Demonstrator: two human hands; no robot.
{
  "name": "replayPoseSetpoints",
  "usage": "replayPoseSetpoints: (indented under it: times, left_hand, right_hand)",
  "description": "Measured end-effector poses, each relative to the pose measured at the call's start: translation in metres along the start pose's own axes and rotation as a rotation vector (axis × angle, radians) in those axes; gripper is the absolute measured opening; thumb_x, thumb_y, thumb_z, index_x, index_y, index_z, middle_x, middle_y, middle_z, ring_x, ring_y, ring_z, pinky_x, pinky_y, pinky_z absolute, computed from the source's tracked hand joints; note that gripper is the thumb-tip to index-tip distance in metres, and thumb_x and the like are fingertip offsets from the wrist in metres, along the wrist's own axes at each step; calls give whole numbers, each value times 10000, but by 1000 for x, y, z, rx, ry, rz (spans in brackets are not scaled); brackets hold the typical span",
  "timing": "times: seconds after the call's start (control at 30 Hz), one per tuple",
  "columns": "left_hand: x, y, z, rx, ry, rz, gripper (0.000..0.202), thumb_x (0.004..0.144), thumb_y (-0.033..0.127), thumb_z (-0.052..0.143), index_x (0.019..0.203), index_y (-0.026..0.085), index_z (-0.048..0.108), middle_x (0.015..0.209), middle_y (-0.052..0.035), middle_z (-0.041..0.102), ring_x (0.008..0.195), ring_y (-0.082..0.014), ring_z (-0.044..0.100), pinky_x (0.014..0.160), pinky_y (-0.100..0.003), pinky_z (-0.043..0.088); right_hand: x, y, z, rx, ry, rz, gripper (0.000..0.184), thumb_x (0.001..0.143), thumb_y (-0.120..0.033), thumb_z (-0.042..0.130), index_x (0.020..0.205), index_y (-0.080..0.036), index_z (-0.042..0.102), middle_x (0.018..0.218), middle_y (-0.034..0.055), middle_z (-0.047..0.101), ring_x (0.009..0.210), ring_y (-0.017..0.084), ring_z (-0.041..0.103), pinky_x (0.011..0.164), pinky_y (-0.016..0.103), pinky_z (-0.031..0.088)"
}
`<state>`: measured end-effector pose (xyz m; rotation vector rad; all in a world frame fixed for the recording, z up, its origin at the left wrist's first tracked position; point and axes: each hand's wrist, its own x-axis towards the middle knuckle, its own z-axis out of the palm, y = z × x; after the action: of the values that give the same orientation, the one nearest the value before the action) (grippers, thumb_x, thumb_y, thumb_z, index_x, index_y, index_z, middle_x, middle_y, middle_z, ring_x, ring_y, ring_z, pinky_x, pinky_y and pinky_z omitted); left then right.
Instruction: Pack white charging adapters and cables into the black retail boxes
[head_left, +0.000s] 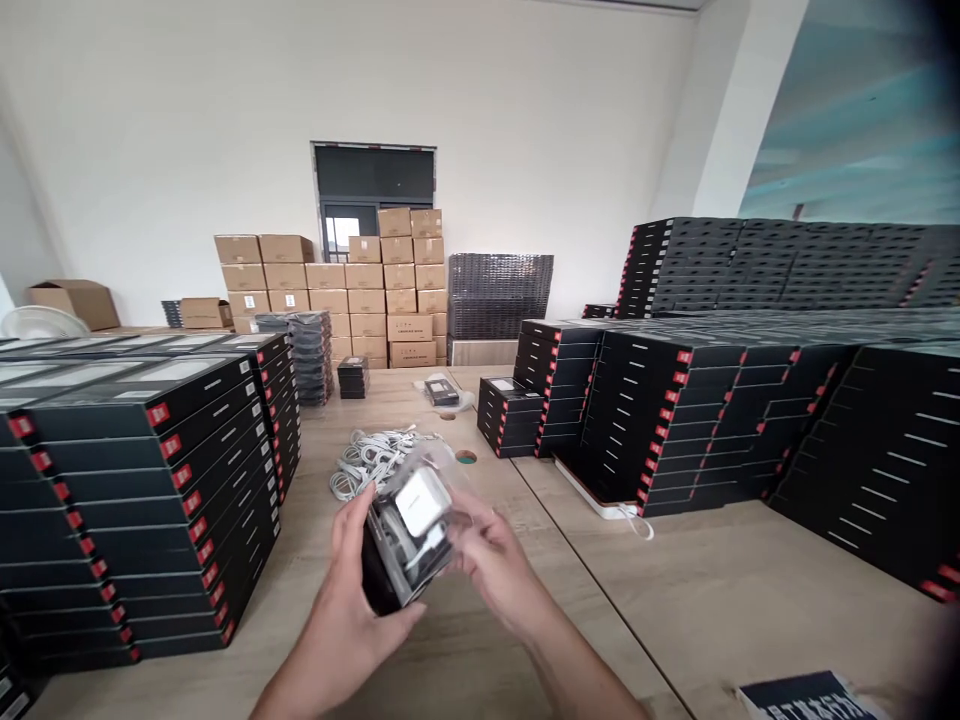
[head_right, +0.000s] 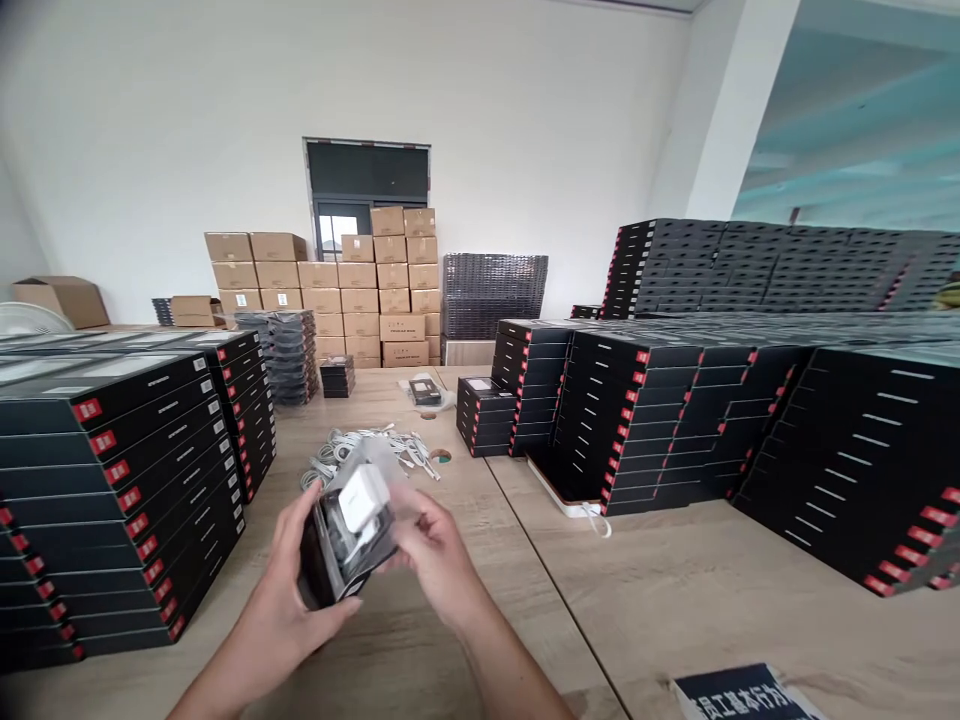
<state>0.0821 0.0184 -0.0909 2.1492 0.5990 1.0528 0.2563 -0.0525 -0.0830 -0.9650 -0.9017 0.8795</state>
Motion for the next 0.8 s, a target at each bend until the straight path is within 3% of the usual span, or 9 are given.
replayPoseSetpoints:
  times: [0.13, 0.27, 0.37, 0.5, 0.57, 0.67, 0.8]
  left_hand:
    - [-3, -4, 13, -173, -23, -32, 1136, 730, 227, 716, 1503, 297, -113, 1580, -149, 145, 1453, -332, 230, 1174, -535, 231]
    - [-2, -5, 7, -306, -22, 20, 1009, 826, 278, 640, 1500, 316, -110, 1587, -128, 169, 1447, -305, 261, 1164, -509, 273]
    - [2, -3, 2, -346, -3, 29, 849, 868, 274, 590, 1488, 333, 13, 1590, -109, 182, 1428, -269, 310, 1152, -465, 320]
    - [6, -9, 7, -369, 134, 12, 571, 879, 298, 585, 1350, 292, 262, 1480, -130, 375, 1321, -243, 473, 1080, -423, 428]
    - [7, -15, 9, -372, 212, 16, 389, 885, 312, 575, 1218, 275, 377, 1442, -125, 414, 1282, -235, 514, 1039, -408, 466]
    - [8, -21, 6, -264, 214, 47, 177, 889, 326, 559, 1044, 246, 528, 1411, -115, 462, 1310, -251, 486, 1032, -404, 467]
    - [8, -22, 0, -149, 170, 66, 139, 894, 322, 543, 949, 231, 632, 1374, -108, 542, 1323, -265, 472, 1082, -428, 409]
  right_hand:
    - [4, -16, -2, -301, 192, -252, 272, 831, -474, 650, 893, -233, 761, 859, 49, 725, 806, 228, 628, 739, 338, 510]
    - [0, -25, 4, -448, 168, -311, 293, 870, -484, 592, 871, -247, 764, 902, 53, 739, 902, 256, 634, 840, 355, 481]
    - [-5, -23, 10, -447, 142, -295, 283, 897, -458, 566, 996, -258, 740, 998, 55, 733, 939, 252, 637, 873, 359, 482]
    - [-8, -14, 10, -318, 163, -327, 320, 856, -369, 650, 1165, -286, 634, 1084, 49, 707, 973, 234, 650, 918, 365, 486]
    - [-8, -9, 7, -353, 126, -361, 272, 799, -309, 713, 1065, -280, 661, 1072, 47, 701, 985, 238, 649, 908, 358, 495]
    - [-7, -8, 3, -520, 91, -417, 82, 771, -256, 726, 852, -257, 720, 1039, 62, 702, 1040, 262, 630, 934, 371, 479]
    - [-8, -14, 5, -569, 109, -466, 45, 788, -234, 704, 791, -256, 742, 1170, 81, 690, 1103, 281, 621, 985, 400, 444]
